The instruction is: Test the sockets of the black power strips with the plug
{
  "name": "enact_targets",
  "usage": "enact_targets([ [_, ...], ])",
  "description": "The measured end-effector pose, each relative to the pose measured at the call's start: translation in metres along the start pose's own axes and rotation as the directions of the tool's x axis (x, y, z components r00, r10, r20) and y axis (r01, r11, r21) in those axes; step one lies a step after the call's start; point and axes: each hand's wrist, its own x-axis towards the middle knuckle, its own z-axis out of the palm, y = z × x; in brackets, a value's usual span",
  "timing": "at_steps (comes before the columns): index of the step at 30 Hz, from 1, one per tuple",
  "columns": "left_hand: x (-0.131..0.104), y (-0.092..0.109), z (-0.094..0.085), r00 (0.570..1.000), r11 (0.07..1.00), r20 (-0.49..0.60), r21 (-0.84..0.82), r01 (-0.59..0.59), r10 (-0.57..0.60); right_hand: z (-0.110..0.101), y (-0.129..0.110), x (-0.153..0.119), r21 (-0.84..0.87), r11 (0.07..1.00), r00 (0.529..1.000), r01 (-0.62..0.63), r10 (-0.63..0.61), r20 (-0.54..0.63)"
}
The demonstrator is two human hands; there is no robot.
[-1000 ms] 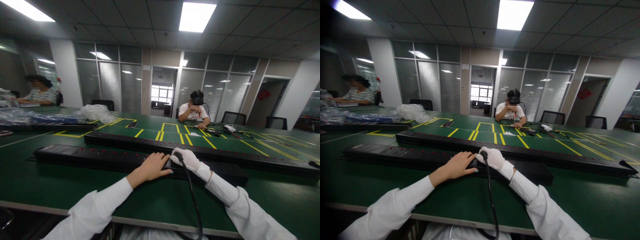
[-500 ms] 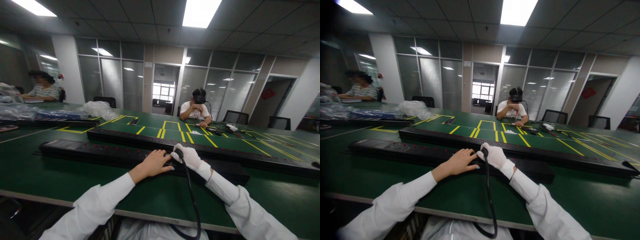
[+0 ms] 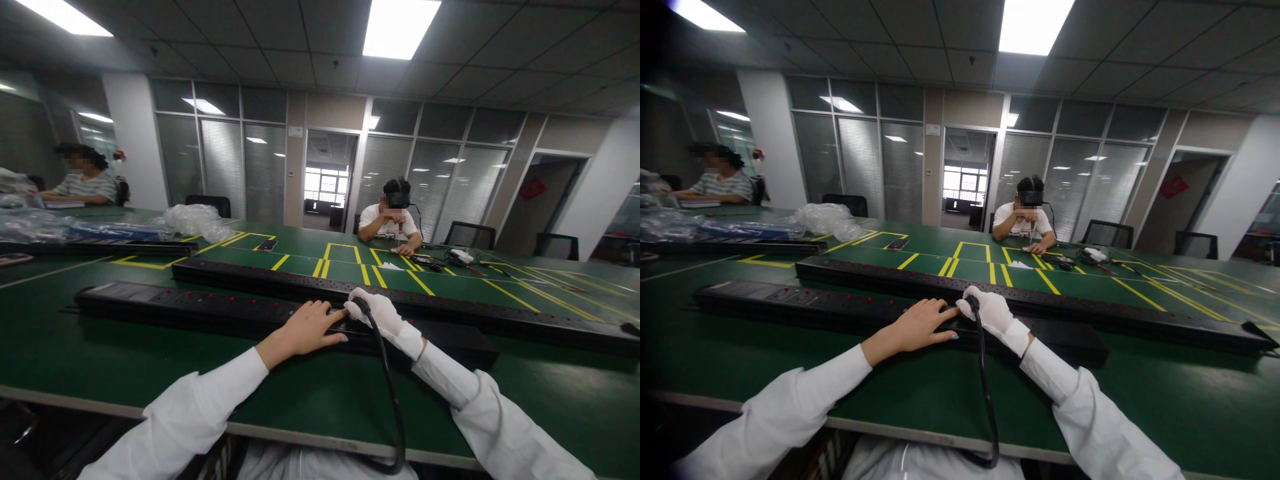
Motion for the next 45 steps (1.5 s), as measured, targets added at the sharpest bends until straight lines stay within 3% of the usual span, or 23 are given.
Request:
enact_targets([
  [6, 0.001, 0.001, -0.001, 1.0, 1.0, 0.007, -0.003, -0.009, 0.009, -0.005, 0.001, -0.005, -0.004, 1.0, 1.0, -0.015, 0.015, -0.007],
  [13, 0.0, 0.001, -0.004, 1.0, 1.0, 0.004, -0.008, -0.006, 0.006, -0.009, 0.012, -0.01, -0.206, 0.978, 0.996, -0.027, 0.008, -0.089],
  [19, 0.0, 0.0, -0.003, 1.0, 1.0, 0.007, -0.017, 0.002, -0.002, -0.015, 0.019, -0.013, -0.202, 0.977, 0.997, 0.068, -0.076, -0.033],
  [26, -0.002, -0.001, -0.003, 1.0, 1.0, -0.005, -0.014, 0.0, 0.0, -0.018, 0.032, -0.014, -0.249, 0.968, 0.999, 0.042, -0.049, -0.021],
  [45, -0.001, -0.001, 0.0, 1.0, 1.0, -0.007, -0.008, -0.016, 0.016, -0.023, 0.023, -0.019, -0.338, 0.937, 0.995, 0.089, -0.1, -0.015],
])
